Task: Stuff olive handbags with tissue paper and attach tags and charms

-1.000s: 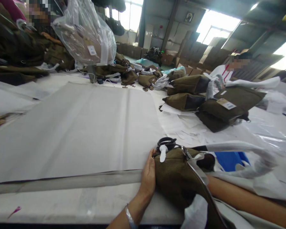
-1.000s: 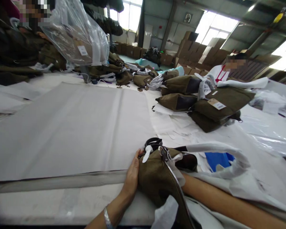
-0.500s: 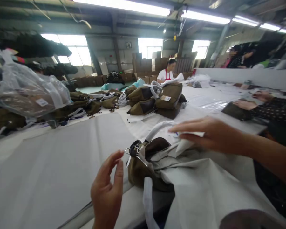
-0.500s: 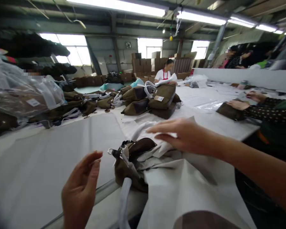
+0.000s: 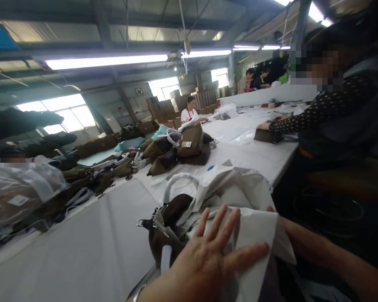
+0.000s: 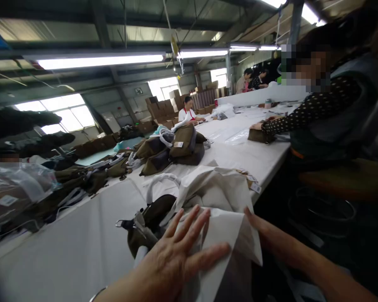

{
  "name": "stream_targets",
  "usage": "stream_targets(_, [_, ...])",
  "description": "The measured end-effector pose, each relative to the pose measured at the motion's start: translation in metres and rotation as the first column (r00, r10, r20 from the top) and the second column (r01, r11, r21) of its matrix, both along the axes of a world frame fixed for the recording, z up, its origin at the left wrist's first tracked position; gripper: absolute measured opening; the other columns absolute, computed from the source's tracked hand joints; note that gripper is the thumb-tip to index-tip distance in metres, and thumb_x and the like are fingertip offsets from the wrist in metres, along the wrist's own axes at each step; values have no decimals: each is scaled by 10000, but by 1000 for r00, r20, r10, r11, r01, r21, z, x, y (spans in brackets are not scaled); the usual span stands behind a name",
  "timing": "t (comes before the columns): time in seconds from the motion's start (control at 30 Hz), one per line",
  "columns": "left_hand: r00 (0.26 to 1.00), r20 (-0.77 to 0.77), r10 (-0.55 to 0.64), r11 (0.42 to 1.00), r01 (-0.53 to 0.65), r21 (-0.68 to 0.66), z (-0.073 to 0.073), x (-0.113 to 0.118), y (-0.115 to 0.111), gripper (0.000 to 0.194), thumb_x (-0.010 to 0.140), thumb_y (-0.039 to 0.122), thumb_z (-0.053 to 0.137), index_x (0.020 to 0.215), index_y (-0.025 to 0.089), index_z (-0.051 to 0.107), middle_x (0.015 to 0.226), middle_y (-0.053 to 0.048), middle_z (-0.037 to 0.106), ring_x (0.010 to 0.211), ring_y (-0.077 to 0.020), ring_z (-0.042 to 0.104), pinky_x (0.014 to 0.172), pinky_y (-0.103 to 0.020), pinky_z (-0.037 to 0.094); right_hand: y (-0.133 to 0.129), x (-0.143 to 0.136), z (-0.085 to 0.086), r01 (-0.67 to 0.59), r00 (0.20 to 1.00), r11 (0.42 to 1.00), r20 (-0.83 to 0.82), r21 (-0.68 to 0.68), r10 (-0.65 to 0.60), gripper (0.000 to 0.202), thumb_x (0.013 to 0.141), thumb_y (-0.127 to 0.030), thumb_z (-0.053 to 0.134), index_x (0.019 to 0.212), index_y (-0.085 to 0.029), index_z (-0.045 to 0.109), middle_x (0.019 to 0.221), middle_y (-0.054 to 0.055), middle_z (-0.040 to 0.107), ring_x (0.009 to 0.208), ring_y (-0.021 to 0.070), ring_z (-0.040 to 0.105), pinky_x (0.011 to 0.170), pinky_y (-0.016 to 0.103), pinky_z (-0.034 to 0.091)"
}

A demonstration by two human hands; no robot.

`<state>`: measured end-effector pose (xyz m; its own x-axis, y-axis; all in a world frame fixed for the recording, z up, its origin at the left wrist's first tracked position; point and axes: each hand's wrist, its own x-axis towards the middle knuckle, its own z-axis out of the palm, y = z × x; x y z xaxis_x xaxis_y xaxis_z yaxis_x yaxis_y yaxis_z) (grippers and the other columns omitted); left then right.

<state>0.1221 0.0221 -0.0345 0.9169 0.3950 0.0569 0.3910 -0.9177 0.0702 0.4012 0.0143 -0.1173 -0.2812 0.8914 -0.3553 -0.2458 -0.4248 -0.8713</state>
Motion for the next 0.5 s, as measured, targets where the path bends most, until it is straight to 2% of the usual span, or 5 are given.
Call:
stream_targets(0.1, [1000,22,8,999,-7,-44,11,14,20,1251,634,225,875,1623,378,124,1701,-144,-105,1538,-460,-31,1200,-712,130,-1,-27,18,-45,984,991,-166,125,66,607,939,-700,480,1331,-278,673,1331,108,682,1306,292,590,1155,453,406])
stream_targets(0.23, [987,142,75,984,-50,-172,23,18,61,1306,654,506,883,1642,220,78,1694,-193,-120,1550,-423,-80,1234,-624,160,17,-46,33,-149,985,896,-19,419,173,715,930,-731,472,1409,-217,607,1378,150,638,1371,326,506,1192,529,328])
stream_targets(0.4, [950,295,107,935,5,-354,24,6,84,1023,729,258,803,1604,220,274,1605,-143,415,1469,-338,402,1195,-450,363,38,-47,43,-332,938,654,169,679,302,771,933,-764,422,1365,-166,647,1378,160,631,1352,339,511,1197,539,302])
stream_targets(0.43, [930,338,142,927,-5,-376,23,2,83,929,746,197,752,1578,238,340,1542,-110,510,1398,-318,501,1160,-425,411,42,-44,40,-318,944,640,167,700,286,746,934,-752,446,1336,-165,670,1366,155,642,1340,335,526,1201,533,297])
stream_targets(0.5, [870,426,249,912,-63,-405,19,-7,81,773,782,135,656,1519,238,445,1433,-82,619,1283,-291,607,1112,-404,459,51,-39,28,-155,988,726,120,670,101,672,928,-721,507,1215,-160,742,1261,153,705,1245,334,606,1169,549,349])
